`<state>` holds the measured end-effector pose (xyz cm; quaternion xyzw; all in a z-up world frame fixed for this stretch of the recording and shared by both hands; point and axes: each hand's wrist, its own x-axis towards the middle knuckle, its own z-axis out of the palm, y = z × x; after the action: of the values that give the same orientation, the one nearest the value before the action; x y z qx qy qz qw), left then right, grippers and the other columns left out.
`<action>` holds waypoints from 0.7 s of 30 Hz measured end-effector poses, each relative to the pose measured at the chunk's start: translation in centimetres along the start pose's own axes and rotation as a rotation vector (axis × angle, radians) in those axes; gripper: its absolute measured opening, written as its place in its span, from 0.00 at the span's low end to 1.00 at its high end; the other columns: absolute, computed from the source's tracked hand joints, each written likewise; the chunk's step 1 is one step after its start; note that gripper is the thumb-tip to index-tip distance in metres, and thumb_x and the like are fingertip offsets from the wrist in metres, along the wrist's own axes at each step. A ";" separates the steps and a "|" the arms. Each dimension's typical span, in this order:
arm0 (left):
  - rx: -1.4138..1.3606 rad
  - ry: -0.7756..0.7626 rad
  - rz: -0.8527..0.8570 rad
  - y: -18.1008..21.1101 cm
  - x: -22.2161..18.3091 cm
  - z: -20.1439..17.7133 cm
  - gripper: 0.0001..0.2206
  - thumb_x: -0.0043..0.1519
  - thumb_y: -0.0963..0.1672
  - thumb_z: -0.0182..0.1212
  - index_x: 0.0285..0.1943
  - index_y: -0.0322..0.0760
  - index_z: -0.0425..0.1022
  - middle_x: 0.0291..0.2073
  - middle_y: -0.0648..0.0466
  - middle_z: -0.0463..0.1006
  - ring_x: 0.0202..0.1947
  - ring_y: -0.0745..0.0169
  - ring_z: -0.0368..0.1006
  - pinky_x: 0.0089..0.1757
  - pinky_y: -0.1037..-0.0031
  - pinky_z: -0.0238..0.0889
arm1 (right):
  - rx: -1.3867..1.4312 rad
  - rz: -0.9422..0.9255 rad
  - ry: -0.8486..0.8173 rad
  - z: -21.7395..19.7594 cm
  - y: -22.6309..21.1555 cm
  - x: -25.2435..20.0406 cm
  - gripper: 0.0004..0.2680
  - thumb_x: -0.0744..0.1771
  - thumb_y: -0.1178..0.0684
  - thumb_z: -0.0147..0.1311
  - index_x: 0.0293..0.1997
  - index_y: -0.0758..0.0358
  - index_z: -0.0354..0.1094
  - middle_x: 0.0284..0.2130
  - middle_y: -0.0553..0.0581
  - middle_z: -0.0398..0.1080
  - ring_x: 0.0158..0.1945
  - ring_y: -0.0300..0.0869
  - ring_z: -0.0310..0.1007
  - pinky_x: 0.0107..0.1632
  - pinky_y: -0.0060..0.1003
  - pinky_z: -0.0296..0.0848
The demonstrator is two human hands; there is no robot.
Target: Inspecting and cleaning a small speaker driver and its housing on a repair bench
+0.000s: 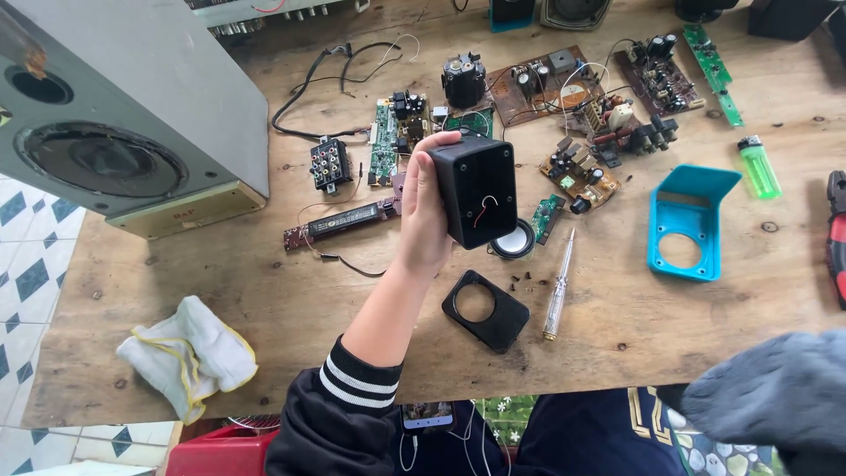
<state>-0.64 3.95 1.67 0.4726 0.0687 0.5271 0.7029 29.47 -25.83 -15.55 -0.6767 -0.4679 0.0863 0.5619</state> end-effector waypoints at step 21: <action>0.413 -0.093 0.168 -0.7 -1.0 -0.1 0.18 0.61 0.52 0.30 0.43 0.38 0.60 0.31 0.57 0.62 0.32 0.75 0.55 0.38 0.84 0.52 | 0.382 0.228 -0.354 21.0 -25.5 10.4 0.10 0.60 0.58 0.39 0.44 0.64 0.53 0.34 0.61 0.59 0.42 0.44 0.58 0.48 0.43 0.57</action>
<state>-0.67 3.20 0.74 0.6344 0.1029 0.5362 0.5472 8.00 -5.75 2.77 -0.5812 -0.4549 0.3522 0.5755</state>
